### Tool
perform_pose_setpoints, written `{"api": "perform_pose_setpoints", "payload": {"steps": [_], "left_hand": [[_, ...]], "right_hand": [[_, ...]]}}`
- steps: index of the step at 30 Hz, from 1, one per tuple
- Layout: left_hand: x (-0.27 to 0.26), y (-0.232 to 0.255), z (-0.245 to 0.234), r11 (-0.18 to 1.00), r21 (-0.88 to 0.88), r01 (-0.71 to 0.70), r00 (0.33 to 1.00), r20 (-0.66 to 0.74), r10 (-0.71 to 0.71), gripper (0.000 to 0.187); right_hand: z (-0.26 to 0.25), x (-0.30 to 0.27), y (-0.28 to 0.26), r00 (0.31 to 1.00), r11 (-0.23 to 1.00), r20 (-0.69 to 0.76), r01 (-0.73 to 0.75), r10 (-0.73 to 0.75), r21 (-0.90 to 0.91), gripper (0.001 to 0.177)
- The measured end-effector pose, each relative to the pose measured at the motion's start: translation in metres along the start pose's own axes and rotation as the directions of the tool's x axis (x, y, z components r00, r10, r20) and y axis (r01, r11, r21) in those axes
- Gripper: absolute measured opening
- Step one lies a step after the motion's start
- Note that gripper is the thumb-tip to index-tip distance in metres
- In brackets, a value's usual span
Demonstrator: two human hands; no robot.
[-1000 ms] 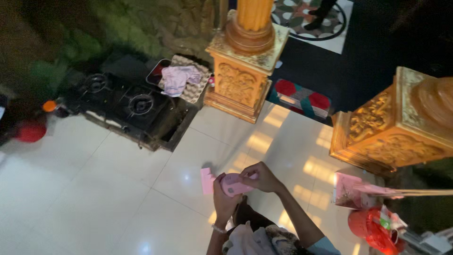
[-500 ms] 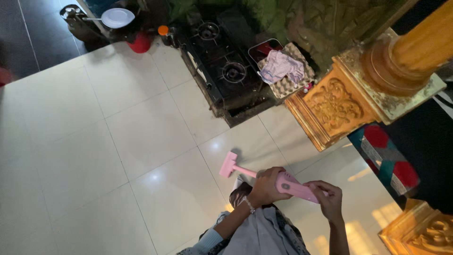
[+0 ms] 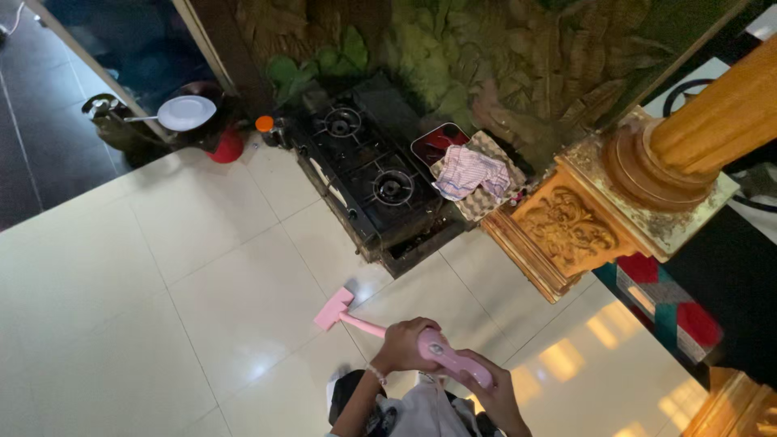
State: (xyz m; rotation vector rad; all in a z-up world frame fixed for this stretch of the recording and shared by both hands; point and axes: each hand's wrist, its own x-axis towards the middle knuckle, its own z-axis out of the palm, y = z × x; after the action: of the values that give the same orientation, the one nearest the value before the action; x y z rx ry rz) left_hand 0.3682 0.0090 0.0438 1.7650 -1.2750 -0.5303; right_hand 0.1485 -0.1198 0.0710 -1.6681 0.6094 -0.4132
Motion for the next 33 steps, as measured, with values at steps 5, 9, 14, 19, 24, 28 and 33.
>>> {"api": "perform_pose_setpoints", "payload": {"steps": [5,9,14,19,24,28,33], "left_hand": [[0.000,-0.054,-0.086,0.992,-0.126,-0.006,0.999,0.033,0.011,0.071],[-0.012,-0.122,-0.146,0.991,-0.128,0.035,0.997,0.074,-0.026,0.072],[-0.029,-0.203,-0.186,0.960,-0.246,0.133,0.983,0.160,-0.095,0.089],[-0.028,-0.220,-0.188,0.961,-0.250,0.115,0.947,0.319,-0.030,0.097],[-0.048,-0.172,-0.132,0.960,-0.255,0.112,0.943,0.331,-0.021,0.095],[-0.077,-0.089,-0.077,0.985,-0.131,-0.111,0.949,0.279,0.144,0.086],[-0.141,0.007,-0.014,0.926,-0.302,-0.226,0.795,0.492,0.355,0.078]], "right_hand": [[0.096,0.048,-0.054,0.998,0.997,0.061,-0.014,0.019,-0.078,0.037],[0.188,0.073,-0.078,0.991,0.995,-0.109,-0.088,0.082,-0.052,0.037],[0.261,0.082,-0.129,0.995,0.991,-0.001,-0.101,0.102,0.088,0.033],[0.264,0.055,-0.149,0.987,0.978,-0.013,-0.155,0.158,0.143,0.024],[0.259,0.001,-0.116,0.945,0.983,-0.271,-0.176,0.186,0.058,0.036],[0.240,-0.078,-0.100,0.812,0.946,-0.567,-0.278,0.141,-0.163,0.033],[0.233,-0.225,-0.086,0.608,0.927,-0.781,-0.358,0.139,-0.114,0.038]]}}
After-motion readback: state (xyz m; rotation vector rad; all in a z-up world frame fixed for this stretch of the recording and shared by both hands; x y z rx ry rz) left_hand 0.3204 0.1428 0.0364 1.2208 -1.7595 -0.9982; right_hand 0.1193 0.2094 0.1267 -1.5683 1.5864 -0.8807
